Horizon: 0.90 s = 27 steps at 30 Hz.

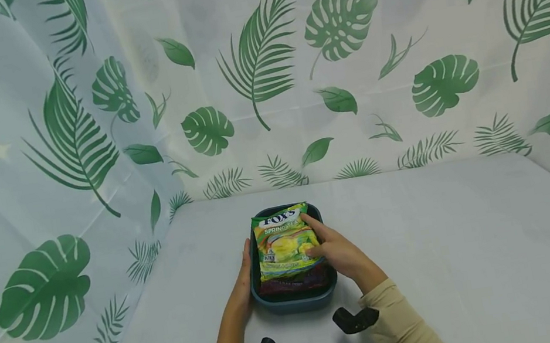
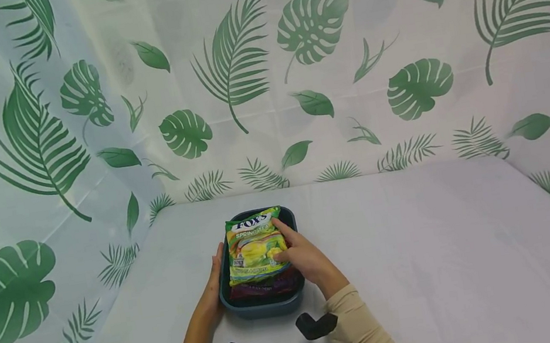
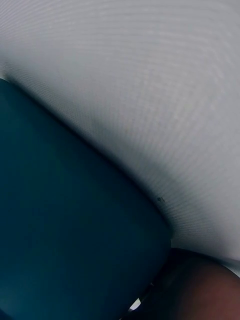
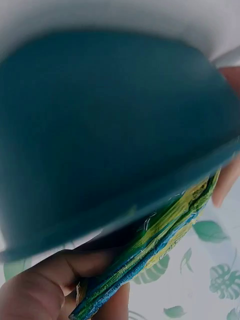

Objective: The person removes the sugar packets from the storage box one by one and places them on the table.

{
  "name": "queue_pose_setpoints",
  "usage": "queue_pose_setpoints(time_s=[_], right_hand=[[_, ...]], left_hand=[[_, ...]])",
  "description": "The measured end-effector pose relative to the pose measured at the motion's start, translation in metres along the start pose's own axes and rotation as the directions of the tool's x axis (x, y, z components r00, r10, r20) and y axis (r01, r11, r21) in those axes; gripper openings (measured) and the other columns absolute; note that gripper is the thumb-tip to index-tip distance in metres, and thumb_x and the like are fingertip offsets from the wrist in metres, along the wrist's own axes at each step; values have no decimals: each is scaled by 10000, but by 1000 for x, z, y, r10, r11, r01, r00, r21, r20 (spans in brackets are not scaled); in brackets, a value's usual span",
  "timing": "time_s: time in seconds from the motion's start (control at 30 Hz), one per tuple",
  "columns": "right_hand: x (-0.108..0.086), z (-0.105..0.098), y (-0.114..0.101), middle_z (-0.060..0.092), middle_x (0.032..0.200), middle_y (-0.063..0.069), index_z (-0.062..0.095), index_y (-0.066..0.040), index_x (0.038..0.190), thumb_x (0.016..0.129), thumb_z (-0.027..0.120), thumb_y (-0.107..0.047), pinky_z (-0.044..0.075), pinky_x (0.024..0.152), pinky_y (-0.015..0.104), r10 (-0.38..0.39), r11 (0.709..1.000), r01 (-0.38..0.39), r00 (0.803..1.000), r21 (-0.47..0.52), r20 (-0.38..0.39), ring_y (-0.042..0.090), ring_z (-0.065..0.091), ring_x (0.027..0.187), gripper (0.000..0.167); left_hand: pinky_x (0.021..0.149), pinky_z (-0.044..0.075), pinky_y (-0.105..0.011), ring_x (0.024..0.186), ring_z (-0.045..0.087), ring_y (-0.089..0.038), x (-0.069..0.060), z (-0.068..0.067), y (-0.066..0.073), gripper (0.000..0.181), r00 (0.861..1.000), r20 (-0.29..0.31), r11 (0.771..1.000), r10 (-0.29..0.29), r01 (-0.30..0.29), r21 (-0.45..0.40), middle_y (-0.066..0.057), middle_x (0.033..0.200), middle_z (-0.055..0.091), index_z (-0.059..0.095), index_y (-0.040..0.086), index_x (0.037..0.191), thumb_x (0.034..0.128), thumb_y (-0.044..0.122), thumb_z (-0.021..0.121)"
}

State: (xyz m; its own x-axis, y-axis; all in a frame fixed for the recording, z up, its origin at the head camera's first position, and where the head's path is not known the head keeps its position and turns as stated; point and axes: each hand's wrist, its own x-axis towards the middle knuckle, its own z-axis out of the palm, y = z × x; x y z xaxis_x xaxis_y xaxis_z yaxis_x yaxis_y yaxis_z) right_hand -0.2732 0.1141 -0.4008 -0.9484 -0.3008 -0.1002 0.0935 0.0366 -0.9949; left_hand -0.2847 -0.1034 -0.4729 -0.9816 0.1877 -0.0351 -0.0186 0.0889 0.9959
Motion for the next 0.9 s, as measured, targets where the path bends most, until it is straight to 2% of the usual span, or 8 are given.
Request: queue_pose_setpoints(time_s=[0.17, 0.3, 0.47, 0.67, 0.9], right_hand=[[-3, -13, -4, 51, 1540, 106, 161, -208, 1472, 839, 441, 91, 320, 1034, 477, -22, 1000, 21, 1000, 22, 13, 319, 341, 1286, 754], [-6, -24, -7, 22, 1543, 104, 158, -189, 1473, 840, 434, 89, 412, 946, 359, -51, 999, 51, 999, 13, 2, 289, 387, 1244, 745], [-9, -39, -9, 20, 1541, 98, 149, -161, 1475, 849, 425, 90, 462, 805, 224, -84, 996, 84, 996, 41, -6, 158, 478, 1081, 728], [-13, -58, -11, 31, 1538, 108, 121, -125, 1476, 857, 407, 96, 483, 767, 192, -123, 988, 124, 992, 93, -21, 50, 525, 966, 716], [-20, -82, -10, 64, 1526, 158, 82, -95, 1474, 856, 360, 115, 483, 757, 178, -142, 981, 149, 988, 125, -63, 25, 532, 931, 709]], left_hand=[[1086, -66, -582, 1419, -83, -252, -1, 1, -1, 640, 1000, -4, 1000, 1, -1, 1, 17, 1551, -19, 1, 276, 1477, 928, 597, 81], [1082, -69, -590, 1420, -80, -250, -2, 1, -1, 615, 1000, -12, 1000, -13, 13, 15, 29, 1550, -15, 14, 333, 1468, 923, 609, 87], [1084, -68, -586, 1419, -80, -254, -1, 1, -1, 607, 1000, 1, 1000, -4, 4, 8, 25, 1551, -20, 6, 342, 1465, 924, 605, 87], [1085, -63, -587, 1419, -74, -263, 0, 0, -2, 620, 1000, 2, 1000, 10, -10, -2, 12, 1552, -13, 3, 297, 1474, 933, 586, 88], [1083, -79, -584, 1420, -82, -238, -1, -1, -2, 590, 1000, -8, 1000, 11, -11, 10, 33, 1550, -18, 19, 353, 1463, 930, 593, 104]])
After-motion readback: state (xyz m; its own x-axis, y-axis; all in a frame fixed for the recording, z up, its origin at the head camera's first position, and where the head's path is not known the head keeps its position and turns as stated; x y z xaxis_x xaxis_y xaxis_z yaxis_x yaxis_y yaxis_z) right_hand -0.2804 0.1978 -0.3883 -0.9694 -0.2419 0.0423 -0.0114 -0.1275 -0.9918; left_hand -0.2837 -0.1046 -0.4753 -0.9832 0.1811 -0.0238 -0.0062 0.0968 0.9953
